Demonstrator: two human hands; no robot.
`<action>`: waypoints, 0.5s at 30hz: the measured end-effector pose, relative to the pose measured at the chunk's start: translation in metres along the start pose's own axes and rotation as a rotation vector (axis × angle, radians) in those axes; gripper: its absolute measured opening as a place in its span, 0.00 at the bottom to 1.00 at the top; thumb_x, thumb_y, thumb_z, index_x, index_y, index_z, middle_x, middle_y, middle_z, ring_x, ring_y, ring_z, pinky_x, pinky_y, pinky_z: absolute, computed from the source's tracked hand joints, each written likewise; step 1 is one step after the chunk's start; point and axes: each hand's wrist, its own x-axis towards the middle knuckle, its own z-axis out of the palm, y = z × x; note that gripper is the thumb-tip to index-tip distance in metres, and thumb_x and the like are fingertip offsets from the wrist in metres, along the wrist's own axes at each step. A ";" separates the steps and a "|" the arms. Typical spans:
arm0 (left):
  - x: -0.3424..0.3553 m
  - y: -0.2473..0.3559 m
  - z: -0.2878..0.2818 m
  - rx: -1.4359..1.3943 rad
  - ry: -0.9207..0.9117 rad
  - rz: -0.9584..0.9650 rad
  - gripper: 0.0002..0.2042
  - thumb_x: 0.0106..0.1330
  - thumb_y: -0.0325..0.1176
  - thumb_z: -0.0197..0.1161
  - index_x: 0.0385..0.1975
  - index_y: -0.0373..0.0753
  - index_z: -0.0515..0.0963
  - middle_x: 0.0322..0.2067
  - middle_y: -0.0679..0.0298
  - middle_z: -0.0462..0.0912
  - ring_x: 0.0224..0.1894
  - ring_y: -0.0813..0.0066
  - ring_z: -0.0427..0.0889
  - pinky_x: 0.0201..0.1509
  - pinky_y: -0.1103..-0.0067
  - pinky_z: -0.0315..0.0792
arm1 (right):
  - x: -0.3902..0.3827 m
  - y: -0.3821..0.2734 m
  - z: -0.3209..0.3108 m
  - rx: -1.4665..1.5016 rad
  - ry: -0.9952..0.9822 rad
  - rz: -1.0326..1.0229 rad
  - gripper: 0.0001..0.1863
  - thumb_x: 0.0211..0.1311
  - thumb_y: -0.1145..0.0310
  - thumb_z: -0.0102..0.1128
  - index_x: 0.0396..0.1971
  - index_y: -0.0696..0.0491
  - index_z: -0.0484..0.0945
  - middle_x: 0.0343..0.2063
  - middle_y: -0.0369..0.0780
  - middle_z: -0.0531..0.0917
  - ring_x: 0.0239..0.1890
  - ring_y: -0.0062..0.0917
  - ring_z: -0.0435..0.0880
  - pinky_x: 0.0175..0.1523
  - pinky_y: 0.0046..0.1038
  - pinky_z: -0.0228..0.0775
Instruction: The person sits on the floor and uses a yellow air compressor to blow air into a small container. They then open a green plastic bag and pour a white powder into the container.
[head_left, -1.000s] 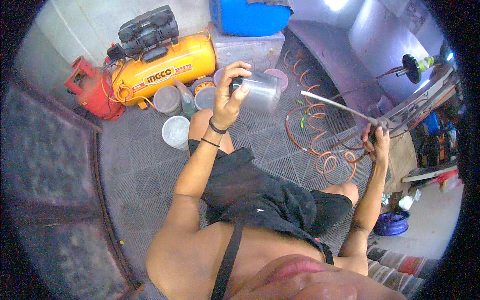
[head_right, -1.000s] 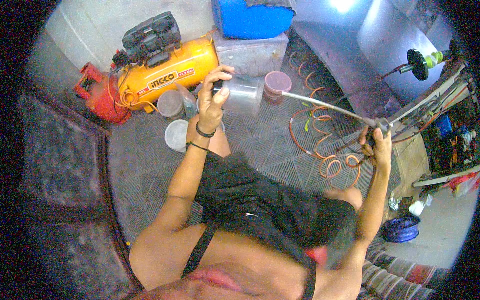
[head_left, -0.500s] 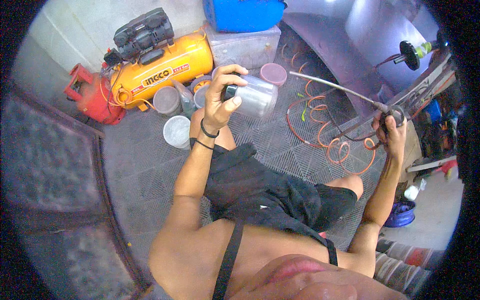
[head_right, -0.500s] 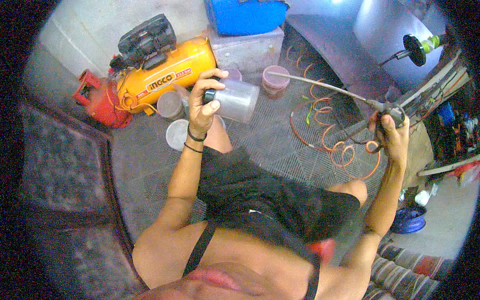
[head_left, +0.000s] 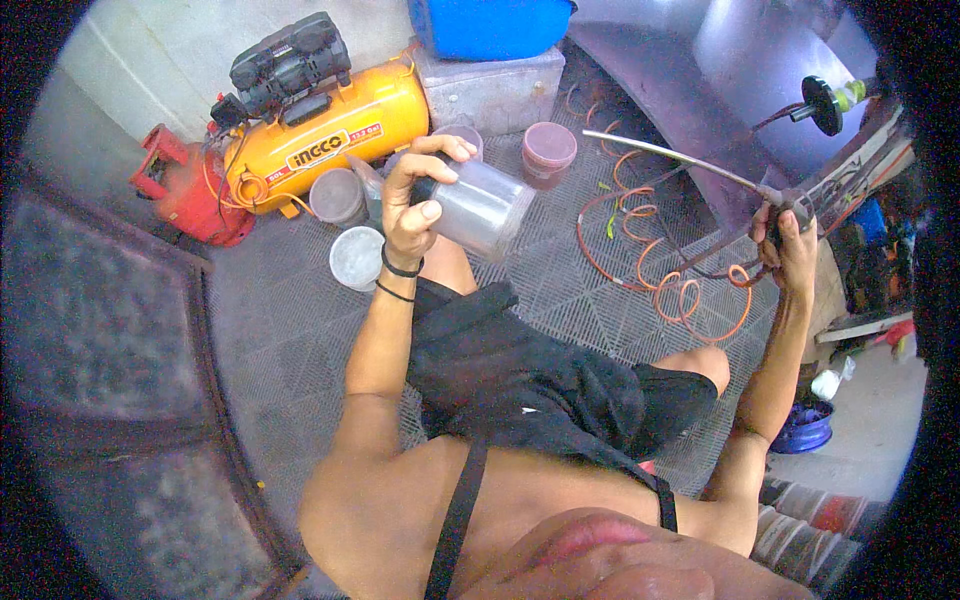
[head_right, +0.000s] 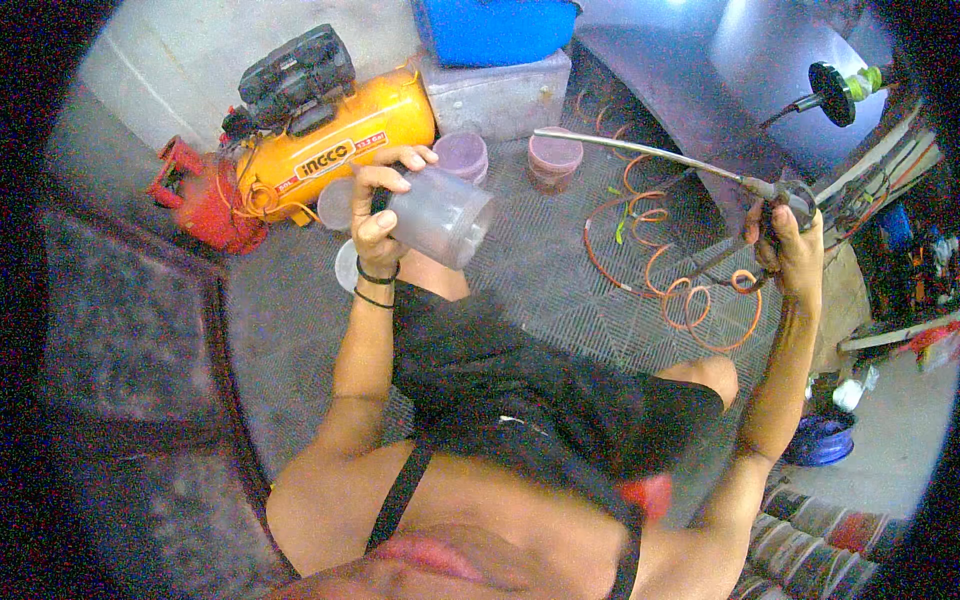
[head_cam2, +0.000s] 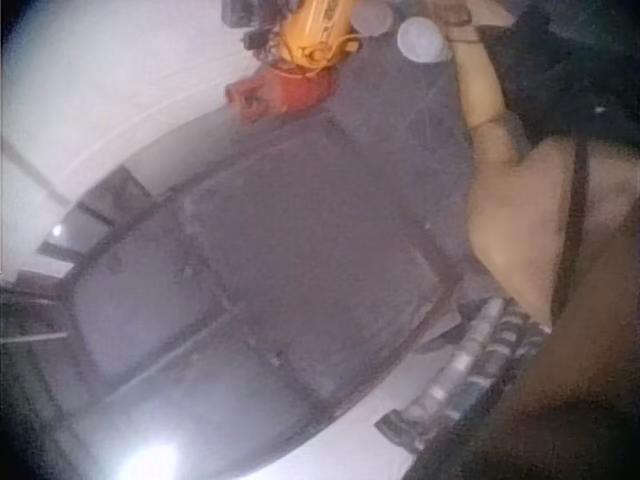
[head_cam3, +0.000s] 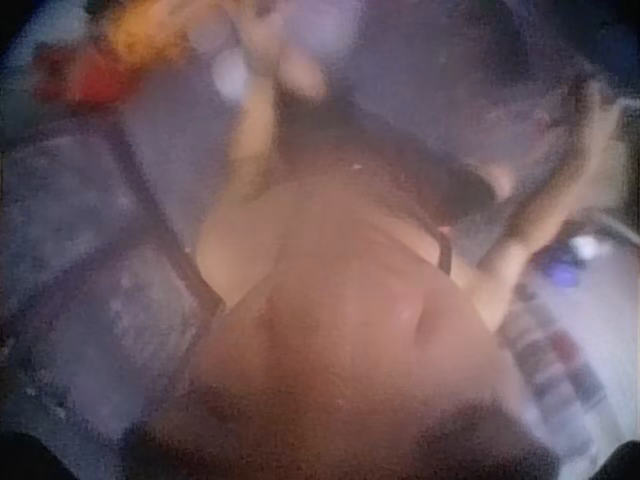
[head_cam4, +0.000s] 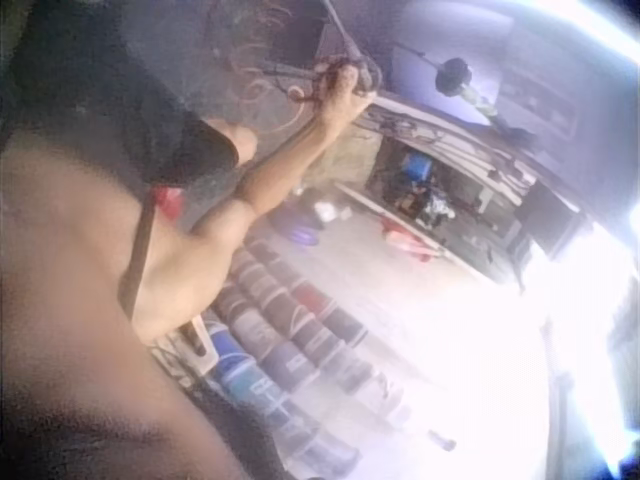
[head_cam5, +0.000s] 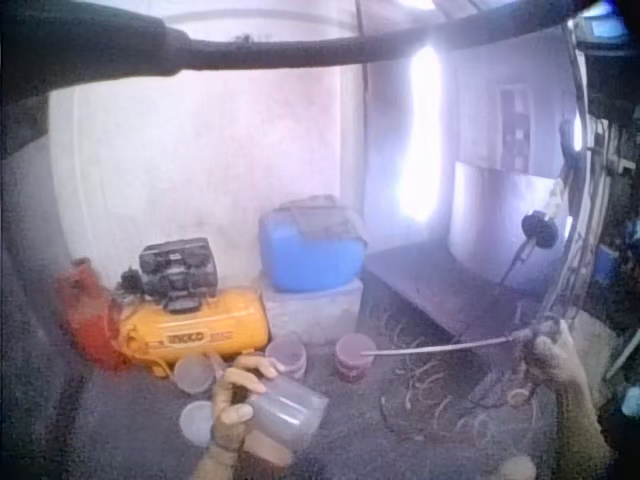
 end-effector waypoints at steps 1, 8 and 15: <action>0.000 0.000 0.000 -0.035 0.018 -0.002 0.15 0.54 0.42 0.59 0.36 0.39 0.72 0.45 0.53 0.73 0.53 0.51 0.71 0.62 0.57 0.60 | 0.002 0.004 0.001 -0.008 -0.028 0.004 0.29 0.55 0.41 0.65 0.31 0.58 0.78 0.17 0.36 0.79 0.10 0.12 0.65 0.15 0.16 0.49; -0.001 -0.002 0.006 -0.274 0.191 -0.037 0.15 0.54 0.39 0.58 0.38 0.39 0.71 0.45 0.53 0.73 0.54 0.54 0.72 0.61 0.59 0.64 | -0.013 0.030 0.016 0.111 -0.078 0.050 0.28 0.58 0.44 0.64 0.32 0.59 0.75 0.17 0.39 0.77 0.08 0.13 0.63 0.12 0.16 0.48; -0.001 -0.004 0.007 -0.217 0.403 -0.034 0.15 0.56 0.41 0.56 0.41 0.43 0.69 0.47 0.55 0.72 0.54 0.53 0.72 0.59 0.56 0.68 | -0.024 0.043 0.024 0.215 0.070 0.031 0.29 0.57 0.44 0.65 0.33 0.61 0.75 0.17 0.39 0.78 0.08 0.13 0.63 0.13 0.17 0.49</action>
